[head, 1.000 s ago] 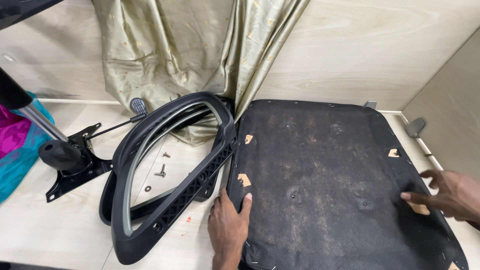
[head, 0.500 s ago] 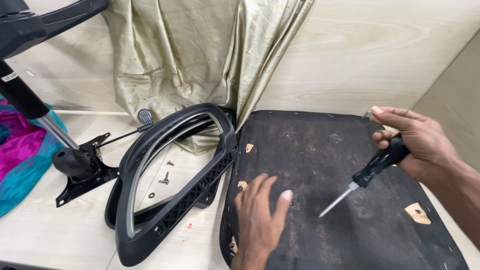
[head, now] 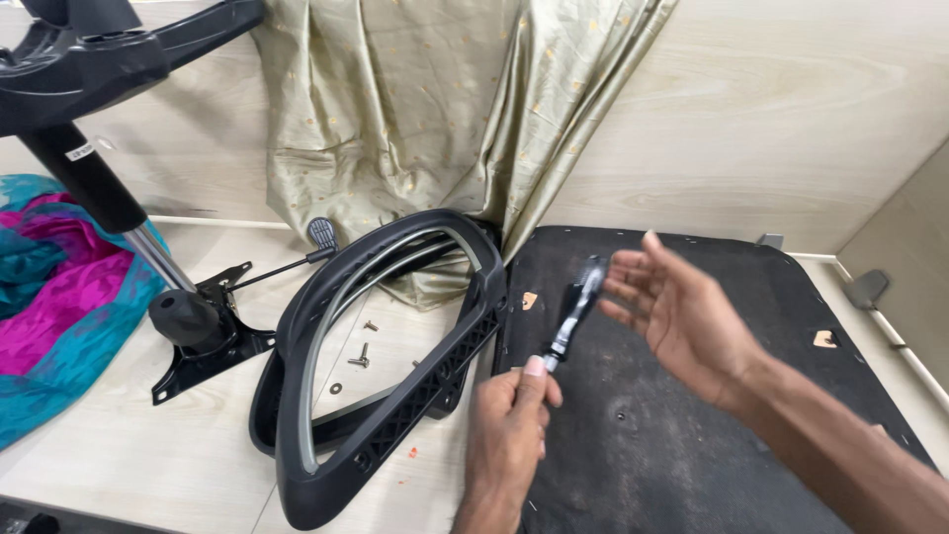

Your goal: The person assembles a chair by attaching the seat to the base using a screwdriver. They align the seat with the base, insert screws, and tighten them to secure the connection.

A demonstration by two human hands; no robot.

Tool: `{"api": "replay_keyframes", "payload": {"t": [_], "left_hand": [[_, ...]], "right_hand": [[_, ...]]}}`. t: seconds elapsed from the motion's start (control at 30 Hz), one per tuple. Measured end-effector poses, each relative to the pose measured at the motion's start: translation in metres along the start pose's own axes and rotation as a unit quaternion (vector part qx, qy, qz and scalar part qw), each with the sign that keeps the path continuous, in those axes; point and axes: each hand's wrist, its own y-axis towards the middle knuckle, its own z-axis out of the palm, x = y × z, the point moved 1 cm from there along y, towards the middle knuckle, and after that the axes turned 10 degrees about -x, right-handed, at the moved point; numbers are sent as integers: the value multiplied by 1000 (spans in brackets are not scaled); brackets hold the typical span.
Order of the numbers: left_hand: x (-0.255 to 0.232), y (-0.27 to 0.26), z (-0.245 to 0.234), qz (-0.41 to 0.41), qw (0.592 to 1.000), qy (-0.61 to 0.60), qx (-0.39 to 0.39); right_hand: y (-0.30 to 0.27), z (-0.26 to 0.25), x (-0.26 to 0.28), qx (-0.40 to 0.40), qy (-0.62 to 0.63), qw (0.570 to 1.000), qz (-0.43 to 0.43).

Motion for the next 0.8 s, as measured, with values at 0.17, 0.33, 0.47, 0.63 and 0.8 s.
{"api": "replay_keyframes", "payload": {"t": [0.17, 0.33, 0.47, 0.63, 0.8], "left_hand": [[-17, 40, -61, -66, 989, 55, -117], [-26, 95, -113, -83, 975, 143, -150], [-17, 138, -129, -84, 969, 172, -156], [10, 185, -126, -133, 946, 257, -145], [36, 210, -125, -163, 939, 286, -99]], "right_hand": [[-8, 40, -58, -10, -249, 967, 59], [-5, 45, -114, 4, -402, 914, 57], [-12, 40, -154, 37, -529, 845, -75], [-5, 35, -180, 29, -595, 790, -144], [1, 29, -191, 22, -596, 790, -142]]}}
